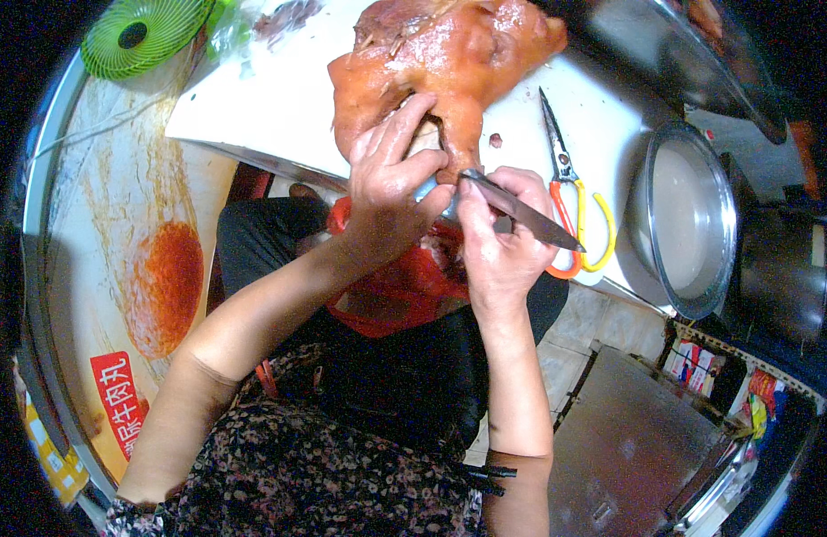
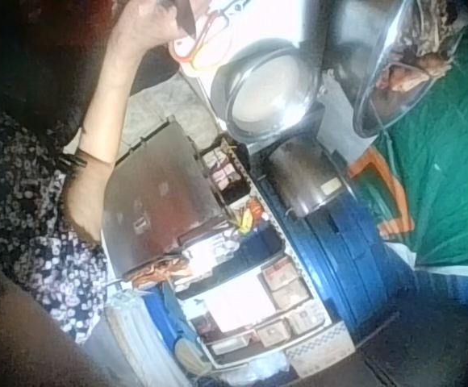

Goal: The person deconstructs a cooked pig head by hand and using a knife, removing pieces of meat and skin and placing them into a large metal bowl.

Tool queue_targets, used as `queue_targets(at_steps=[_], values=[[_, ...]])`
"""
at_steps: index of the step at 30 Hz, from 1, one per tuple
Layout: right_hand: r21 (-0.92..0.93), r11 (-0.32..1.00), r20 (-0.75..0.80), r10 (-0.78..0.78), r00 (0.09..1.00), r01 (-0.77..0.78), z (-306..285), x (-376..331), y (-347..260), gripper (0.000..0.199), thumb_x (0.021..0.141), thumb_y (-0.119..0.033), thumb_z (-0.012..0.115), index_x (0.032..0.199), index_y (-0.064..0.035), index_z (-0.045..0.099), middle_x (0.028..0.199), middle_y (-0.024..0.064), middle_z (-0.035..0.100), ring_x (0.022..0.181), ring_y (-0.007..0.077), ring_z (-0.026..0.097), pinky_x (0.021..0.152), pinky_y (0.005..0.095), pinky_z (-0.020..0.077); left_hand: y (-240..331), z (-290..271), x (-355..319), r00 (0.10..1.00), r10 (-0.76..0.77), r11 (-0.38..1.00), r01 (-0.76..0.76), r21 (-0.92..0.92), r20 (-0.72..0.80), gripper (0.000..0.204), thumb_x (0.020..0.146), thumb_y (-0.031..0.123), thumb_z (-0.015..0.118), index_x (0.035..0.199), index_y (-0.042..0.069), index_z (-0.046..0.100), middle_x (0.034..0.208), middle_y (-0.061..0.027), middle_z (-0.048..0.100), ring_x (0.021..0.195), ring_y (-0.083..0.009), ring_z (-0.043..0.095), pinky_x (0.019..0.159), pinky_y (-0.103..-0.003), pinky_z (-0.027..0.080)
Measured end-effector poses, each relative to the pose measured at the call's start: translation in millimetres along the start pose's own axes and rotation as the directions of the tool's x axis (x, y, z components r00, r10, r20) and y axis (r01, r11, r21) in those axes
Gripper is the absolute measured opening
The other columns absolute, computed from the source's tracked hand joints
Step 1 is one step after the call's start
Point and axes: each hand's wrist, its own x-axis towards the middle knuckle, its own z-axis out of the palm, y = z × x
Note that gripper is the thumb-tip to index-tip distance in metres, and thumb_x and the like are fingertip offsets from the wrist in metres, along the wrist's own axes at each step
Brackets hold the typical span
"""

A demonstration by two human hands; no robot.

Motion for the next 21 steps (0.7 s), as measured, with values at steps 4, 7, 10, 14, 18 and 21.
queue_targets(at_steps=[4, 7, 10, 14, 18, 21], values=[[-0.144, 0.97, 0.053, -0.189, 0.98, 0.195, 4.4, 3.0, 3.5, 0.018, 0.081, 0.002, 0.077, 0.093, 0.0007, 0.064, 0.088, 0.0133, 0.067, 0.075, 0.0208, 0.064, 0.066, 0.0304, 0.053, -2.7, 2.6, -1.4, 1.0, 0.009, 1.0, -0.009, 0.015, -0.011, 0.028, 0.061, 0.011, 0.081, 0.088, 0.003, 0.074, 0.143, -0.0245, 0.056, 0.123, -0.0402, 0.061, 0.101, -0.049, 0.045], [-0.16, 0.973, 0.024, -0.163, 0.986, 0.165, 5.5, 2.3, 0.5, 0.019, 0.081, 0.0, 0.078, 0.093, 0.0007, 0.064, 0.088, 0.0127, 0.067, 0.071, 0.0207, 0.064, 0.062, 0.0307, 0.0524, 1.2, -0.1, 0.6, 1.0, 0.005, 1.0, -0.005, 0.008, 0.001, 0.028, 0.062, 0.011, 0.08, 0.088, 0.004, 0.074, 0.143, -0.0251, 0.056, 0.123, -0.0404, 0.061, 0.101, -0.049, 0.045], [-0.174, 0.973, 0.003, -0.153, 0.988, 0.151, 3.4, 1.1, 2.7, 0.019, 0.081, 0.0, 0.079, 0.093, 0.0008, 0.064, 0.087, 0.0111, 0.067, 0.067, 0.0178, 0.061, 0.059, 0.0292, 0.0505, 0.2, 2.4, -0.4, 1.0, 0.004, 1.0, -0.004, 0.0, -0.009, 0.029, 0.062, 0.01, 0.08, 0.089, 0.005, 0.074, 0.143, -0.0255, 0.055, 0.124, -0.0406, 0.06, 0.102, -0.049, 0.044], [-0.079, 0.996, -0.008, -0.032, 0.999, 0.031, 2.6, 0.9, -2.0, 0.018, 0.081, 0.001, 0.079, 0.092, 0.0009, 0.065, 0.085, 0.0096, 0.066, 0.064, 0.0144, 0.059, 0.057, 0.0269, 0.048, -1.6, -1.0, -0.8, 1.0, -0.003, 1.0, 0.003, -0.014, 0.013, 0.029, 0.062, 0.01, 0.08, 0.09, 0.005, 0.074, 0.144, -0.0255, 0.055, 0.125, -0.0407, 0.06, 0.102, -0.049, 0.043], [-0.102, 0.991, 0.006, -0.082, 0.997, 0.082, 4.2, 2.5, 6.9, 0.018, 0.08, 0.002, 0.079, 0.09, 0.0013, 0.065, 0.083, 0.0077, 0.065, 0.065, 0.0116, 0.058, 0.057, 0.0253, 0.0472, 0.2, -0.7, -0.2, 1.0, -0.004, 1.0, 0.005, -0.015, 0.017, 0.03, 0.061, 0.009, 0.08, 0.09, 0.005, 0.074, 0.144, -0.0253, 0.055, 0.125, -0.0407, 0.06, 0.102, -0.049, 0.043], [-0.132, 0.986, -0.01, -0.103, 0.995, 0.101, 5.3, 2.5, 6.7, 0.017, 0.08, 0.003, 0.078, 0.09, 0.0012, 0.065, 0.083, 0.0069, 0.065, 0.065, 0.0106, 0.058, 0.057, 0.0248, 0.0472, 0.4, -1.2, -0.1, 1.0, -0.001, 1.0, 0.001, -0.007, 0.021, 0.031, 0.06, 0.01, 0.081, 0.09, 0.006, 0.074, 0.144, -0.0249, 0.055, 0.124, -0.0407, 0.06, 0.101, -0.049, 0.043]])
